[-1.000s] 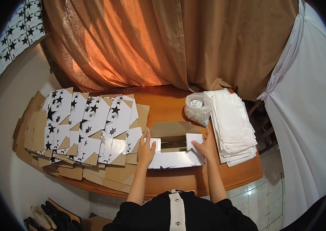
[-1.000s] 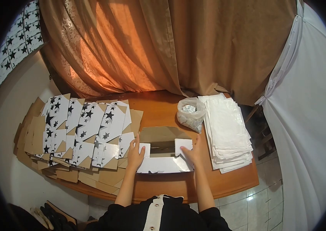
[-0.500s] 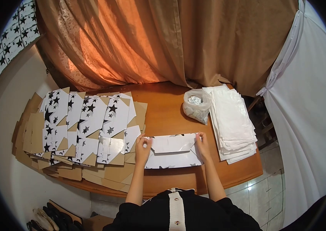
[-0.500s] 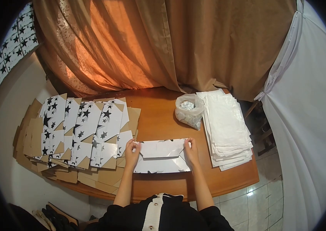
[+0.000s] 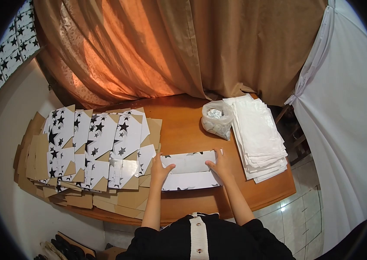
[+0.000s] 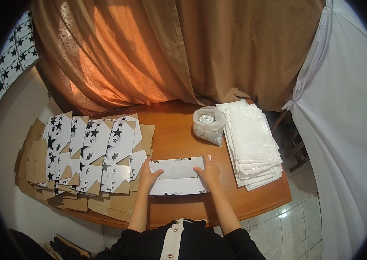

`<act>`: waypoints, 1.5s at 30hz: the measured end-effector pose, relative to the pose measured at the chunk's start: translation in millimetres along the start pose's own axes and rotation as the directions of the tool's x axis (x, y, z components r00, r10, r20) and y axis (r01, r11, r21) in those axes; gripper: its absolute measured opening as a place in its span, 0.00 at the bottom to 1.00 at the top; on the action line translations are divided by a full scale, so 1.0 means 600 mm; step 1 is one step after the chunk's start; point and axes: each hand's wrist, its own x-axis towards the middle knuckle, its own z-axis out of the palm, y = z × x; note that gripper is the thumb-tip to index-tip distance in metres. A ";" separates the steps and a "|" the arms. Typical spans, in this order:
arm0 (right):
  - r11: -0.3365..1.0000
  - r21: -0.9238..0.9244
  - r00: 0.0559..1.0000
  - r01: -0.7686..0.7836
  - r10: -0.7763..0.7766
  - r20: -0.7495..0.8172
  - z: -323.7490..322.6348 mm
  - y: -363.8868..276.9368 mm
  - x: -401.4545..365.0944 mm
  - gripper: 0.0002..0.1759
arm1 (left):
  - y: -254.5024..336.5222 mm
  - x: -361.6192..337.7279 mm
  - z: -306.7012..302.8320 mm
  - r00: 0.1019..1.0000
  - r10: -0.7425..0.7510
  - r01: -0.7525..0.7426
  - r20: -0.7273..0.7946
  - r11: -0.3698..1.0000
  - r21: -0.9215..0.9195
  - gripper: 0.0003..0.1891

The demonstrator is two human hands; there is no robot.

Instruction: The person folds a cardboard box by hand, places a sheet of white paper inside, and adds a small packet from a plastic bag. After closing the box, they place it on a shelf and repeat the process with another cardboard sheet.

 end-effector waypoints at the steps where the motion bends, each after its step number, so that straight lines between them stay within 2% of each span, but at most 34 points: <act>1: 1.000 -0.023 1.000 0.006 -0.006 0.003 -0.001 -0.002 -0.001 0.41 | 0.001 0.000 0.000 1.000 -0.008 0.009 -0.010 1.000 0.006 0.40; 3: 0.999 -0.046 1.000 0.012 -0.011 0.006 -0.009 -0.007 -0.003 0.41 | 0.002 0.001 -0.006 1.000 0.004 -0.004 -0.007 1.000 -0.005 0.39; 5: 0.994 -0.097 0.995 0.059 -0.051 0.080 -0.023 -0.016 -0.009 0.42 | 0.007 0.000 -0.010 1.000 0.012 -0.013 -0.012 1.000 -0.017 0.39; 7: 0.993 -0.092 0.992 0.077 -0.067 0.107 -0.035 -0.024 -0.015 0.43 | 0.033 -0.002 -0.025 0.990 -0.140 0.134 -0.013 0.967 -0.215 0.33; 8: 0.992 -0.087 0.987 0.091 -0.078 0.138 -0.041 -0.027 -0.019 0.43 | 0.015 0.005 -0.017 0.990 -0.138 0.131 -0.018 0.967 -0.217 0.33; 10: 0.996 -0.024 0.983 0.088 -0.083 0.166 -0.063 -0.040 -0.028 0.39 | -0.020 0.018 -0.001 0.956 -0.278 0.237 -0.091 0.918 -0.319 0.30; 12: 0.996 0.041 0.977 0.080 -0.086 0.193 -0.076 -0.042 -0.035 0.35 | -0.011 -0.002 -0.020 0.970 -0.235 0.198 -0.059 0.911 -0.361 0.27; 14: 0.950 0.265 0.985 0.167 -0.173 0.000 -0.085 -0.036 -0.044 0.24 | -0.011 -0.013 -0.027 0.982 -0.190 0.165 -0.023 0.900 -0.403 0.24; 15: 0.951 0.263 0.985 0.164 -0.171 0.003 -0.091 -0.041 -0.049 0.24 | -0.016 -0.021 -0.028 0.982 -0.155 0.068 -0.111 0.828 -0.557 0.21; 16: 0.912 0.365 0.982 0.189 -0.167 -0.092 -0.099 -0.047 -0.057 0.19 | -0.020 -0.026 -0.027 0.970 -0.137 -0.041 -0.202 0.727 -0.686 0.20; 17: 0.860 0.460 0.971 0.222 -0.152 -0.185 -0.108 -0.054 -0.064 0.14 | -0.025 -0.033 -0.028 0.970 -0.141 -0.036 -0.200 0.726 -0.687 0.20; 18: 0.852 0.452 0.964 0.263 -0.207 -0.169 -0.120 -0.056 -0.071 0.20 | -0.001 -0.049 -0.049 0.983 -0.099 -0.051 -0.154 0.661 -0.749 0.21; 19: 0.853 0.452 0.964 0.261 -0.207 -0.166 -0.131 -0.064 -0.080 0.20 | 0.027 -0.067 -0.073 0.992 -0.052 -0.061 -0.114 0.590 -0.805 0.23; 20: 0.775 0.568 0.960 0.276 -0.197 -0.197 -0.142 -0.074 -0.088 0.26 | 0.064 -0.081 -0.096 0.997 -0.031 -0.041 -0.070 0.551 -0.833 0.35; 21: 0.681 0.673 0.956 0.291 -0.185 -0.227 -0.147 -0.077 -0.092 0.31 | 0.063 -0.086 -0.103 0.997 -0.033 -0.045 -0.075 0.551 -0.834 0.35; 22: 0.763 0.553 0.942 0.336 -0.256 -0.219 -0.145 -0.058 -0.092 0.43 | 0.055 -0.096 -0.110 0.996 0.087 -0.044 0.010 0.592 -0.805 0.39; 23: 0.761 0.556 0.942 0.335 -0.256 -0.217 -0.140 -0.049 -0.099 0.43 | 0.048 -0.107 -0.113 0.974 0.200 -0.047 0.105 0.632 -0.774 0.44; 24: 0.776 0.535 0.942 0.334 -0.265 -0.204 -0.135 -0.042 -0.109 0.48 | 0.045 -0.120 -0.110 0.976 0.190 -0.049 0.109 0.673 -0.738 0.51; 26: 0.839 0.441 0.948 0.318 -0.276 -0.159 -0.116 -0.015 -0.130 0.56 | 0.023 -0.150 -0.098 0.980 0.187 -0.105 0.074 0.788 -0.607 0.51; 29: 0.860 0.383 0.939 0.337 -0.279 -0.199 -0.053 0.044 -0.166 0.56 | -0.038 -0.194 -0.057 0.982 0.188 -0.179 -0.012 0.910 -0.375 0.51; 30: 0.852 0.427 0.949 0.303 -0.228 -0.219 -0.042 0.041 -0.180 0.56 | -0.062 -0.210 -0.038 0.977 0.196 -0.212 -0.081 0.921 -0.328 0.49; 31: 0.852 0.427 0.950 0.301 -0.228 -0.215 -0.031 0.039 -0.193 0.56 | -0.088 -0.226 -0.019 0.978 0.192 -0.208 -0.081 0.921 -0.329 0.49; 33: 0.889 0.418 0.963 0.185 -0.079 -0.258 -0.011 0.033 -0.212 0.51 | -0.142 -0.258 0.016 0.980 0.139 -0.161 -0.140 0.975 -0.154 0.44; 34: 0.919 0.328 0.931 0.218 -0.095 -0.352 -0.003 0.027 -0.211 0.48 | -0.152 -0.263 0.028 0.950 0.236 -0.243 -0.205 0.970 -0.007 0.41; 35: 0.920 0.329 0.932 0.214 -0.090 -0.352 0.005 0.039 -0.215 0.48 | -0.165 -0.267 0.031 0.951 0.236 -0.242 -0.201 0.970 -0.007 0.41; 37: 0.961 0.274 0.976 0.025 0.035 -0.213 0.020 0.076 -0.216 0.39 | -0.148 -0.265 0.018 0.941 0.307 -0.281 -0.140 0.943 0.180 0.40; 38: 0.962 0.271 0.975 0.024 0.038 -0.219 0.025 0.097 -0.210 0.39 | -0.136 -0.260 0.012 0.955 0.280 -0.265 -0.100 0.954 0.138 0.33; 40: 0.956 0.289 0.994 -0.058 0.082 -0.071 0.023 0.129 -0.203 0.28 | -0.141 -0.252 0.011 0.944 0.310 -0.299 -0.115 0.949 0.099 0.30; 41: 0.956 0.286 0.993 -0.061 0.087 -0.079 0.002 0.120 -0.196 0.28 | -0.138 -0.248 0.011 0.934 0.332 -0.326 -0.135 0.943 0.064 0.26; 43: 0.875 0.390 0.953 -0.286 0.300 0.026 -0.052 0.094 -0.160 0.19 | -0.119 -0.247 0.005 0.942 0.298 -0.293 -0.156 0.955 0.050 0.24; 44: 0.938 0.291 0.960 -0.186 0.236 -0.148 -0.082 0.070 -0.143 0.15 | -0.110 -0.248 0.003 0.949 0.256 -0.253 -0.183 0.967 0.039 0.21; 45: 0.970 0.224 0.936 -0.098 0.166 -0.309 -0.081 0.097 -0.121 0.14 | -0.110 -0.249 0.005 0.949 0.256 -0.253 -0.182 0.967 0.039 0.21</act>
